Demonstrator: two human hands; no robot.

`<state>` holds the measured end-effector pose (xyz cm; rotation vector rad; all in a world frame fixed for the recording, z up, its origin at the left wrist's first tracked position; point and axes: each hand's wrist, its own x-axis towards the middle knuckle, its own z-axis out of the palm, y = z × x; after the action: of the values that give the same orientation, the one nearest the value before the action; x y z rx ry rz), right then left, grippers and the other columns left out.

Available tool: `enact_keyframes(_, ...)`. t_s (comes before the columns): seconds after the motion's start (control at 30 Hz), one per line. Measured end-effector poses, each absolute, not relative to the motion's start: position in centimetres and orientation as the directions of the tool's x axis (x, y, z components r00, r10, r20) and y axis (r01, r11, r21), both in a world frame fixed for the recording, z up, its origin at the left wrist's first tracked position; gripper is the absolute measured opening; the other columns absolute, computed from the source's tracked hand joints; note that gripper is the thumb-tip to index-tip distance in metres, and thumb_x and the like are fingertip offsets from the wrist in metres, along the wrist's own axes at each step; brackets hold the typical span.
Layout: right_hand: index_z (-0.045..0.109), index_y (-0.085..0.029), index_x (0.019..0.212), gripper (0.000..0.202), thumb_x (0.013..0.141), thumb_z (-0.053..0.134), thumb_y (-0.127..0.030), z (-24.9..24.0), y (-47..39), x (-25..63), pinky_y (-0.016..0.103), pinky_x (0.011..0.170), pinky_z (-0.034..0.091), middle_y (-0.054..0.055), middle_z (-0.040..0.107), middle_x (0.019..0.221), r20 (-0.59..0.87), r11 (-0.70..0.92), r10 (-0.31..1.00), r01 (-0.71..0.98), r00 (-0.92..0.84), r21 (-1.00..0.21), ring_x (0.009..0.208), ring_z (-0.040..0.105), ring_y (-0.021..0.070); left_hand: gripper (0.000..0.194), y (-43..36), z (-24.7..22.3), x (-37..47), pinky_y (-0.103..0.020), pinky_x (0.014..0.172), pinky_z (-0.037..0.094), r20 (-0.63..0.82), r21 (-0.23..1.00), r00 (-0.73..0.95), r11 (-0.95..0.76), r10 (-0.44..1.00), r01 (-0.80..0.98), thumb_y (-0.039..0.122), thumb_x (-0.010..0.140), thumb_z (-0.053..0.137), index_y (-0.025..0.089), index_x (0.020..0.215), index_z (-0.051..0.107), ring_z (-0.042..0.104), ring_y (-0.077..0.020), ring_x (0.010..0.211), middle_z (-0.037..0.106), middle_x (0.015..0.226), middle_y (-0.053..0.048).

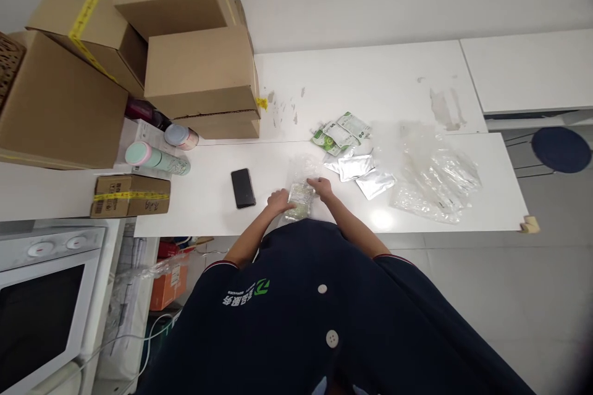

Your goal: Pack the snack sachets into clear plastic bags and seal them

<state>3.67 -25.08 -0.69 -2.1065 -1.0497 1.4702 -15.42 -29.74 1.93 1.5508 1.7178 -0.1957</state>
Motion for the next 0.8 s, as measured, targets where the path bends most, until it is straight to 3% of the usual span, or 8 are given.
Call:
enact_keyframes(0.13,0.055,-0.017,0.081,0.027,0.075,0.068,-0.040,0.1,-25.4,3.7,0.026,0.060,0.049,0.004,0.063,0.074,-0.700,-0.698,0.714,0.096,0.017,-0.710,0.069,0.061,0.0160,0.068,-27.4,1.8,-14.1,-0.028,0.088,0.045,-0.538,0.678,-0.035,0.457,0.842,0.576,0.060,0.081,0.058,0.011,0.127,0.048,0.057,-0.0230,0.114,0.056,0.130,-0.019)
enact_keyframes(0.3,0.054,-0.017,0.085,0.031,0.081,0.061,-0.047,1.8,-26.3,3.9,0.024,0.065,0.050,0.005,0.064,0.077,-0.683,-0.695,0.712,-0.025,-0.164,-0.719,0.073,0.062,0.0147,0.065,-27.2,1.1,-12.4,-0.029,0.074,0.050,-0.663,0.716,-0.015,0.639,0.749,0.280,0.069,0.085,0.044,0.011,0.110,0.058,0.065,-0.0216,0.092,0.068,0.102,-0.015)
enact_keyframes(0.4,0.056,-0.016,0.090,0.039,0.088,0.048,-0.054,2.0,-27.0,3.8,0.024,0.063,0.050,0.006,0.063,0.079,-0.708,-0.705,0.697,0.069,-0.115,-0.705,0.072,0.061,0.0150,0.057,-28.1,0.7,-12.0,-0.028,0.072,0.051,-0.662,0.728,-0.037,0.654,0.749,0.206,0.062,0.089,0.043,0.011,0.110,0.059,0.066,-0.0192,0.088,0.069,0.099,-0.012)
enact_keyframes(0.53,0.054,-0.013,0.118,0.047,0.086,0.053,-0.046,1.8,-27.3,3.8,0.027,0.063,0.050,0.008,0.064,0.087,-0.685,-0.671,0.726,0.291,0.069,-0.682,0.073,0.060,0.0180,0.054,-29.2,0.7,-11.6,-0.026,0.073,0.052,-0.592,0.736,-0.198,0.625,0.781,0.262,0.044,0.091,0.047,0.015,0.137,0.044,0.065,-0.0159,0.089,0.068,0.107,-0.009)
enact_keyframes(0.63,0.051,-0.017,0.132,0.052,0.085,0.056,-0.039,2.1,-27.3,4.3,0.032,0.080,0.049,0.010,0.063,0.101,-0.501,-0.420,0.865,0.599,0.037,-0.681,0.089,0.061,0.0212,0.055,-29.5,1.4,-11.6,-0.027,0.077,0.051,-0.538,0.762,-0.135,0.549,0.832,0.345,0.036,0.093,0.044,0.019,0.144,0.038,0.065,-0.0158,0.088,0.069,0.105,-0.006)
enact_keyframes(0.73,0.064,-0.023,0.120,0.040,0.089,0.053,-0.045,2.9,-27.5,5.0,0.042,0.098,0.040,0.014,0.050,0.132,-0.382,-0.100,0.905,0.780,-0.187,-0.618,0.119,0.049,0.0281,0.042,-29.8,2.0,-12.0,-0.028,0.088,0.049,-0.471,0.814,-0.049,0.455,0.881,0.361,0.031,0.093,0.040,0.019,0.128,0.058,0.062,-0.0174,0.102,0.067,0.115,-0.006)
enact_keyframes(0.8,0.067,-0.024,0.115,0.044,0.082,0.062,-0.053,3.6,-27.8,5.4,0.049,0.103,0.033,0.013,0.036,0.147,-0.384,0.058,0.863,0.818,-0.329,-0.572,0.134,0.033,0.0336,0.038,-30.0,2.4,-12.7,-0.029,0.092,0.047,-0.462,0.828,-0.005,0.433,0.887,0.356,0.035,0.091,0.044,0.018,0.117,0.065,0.060,-0.0187,0.109,0.065,0.121,-0.008)
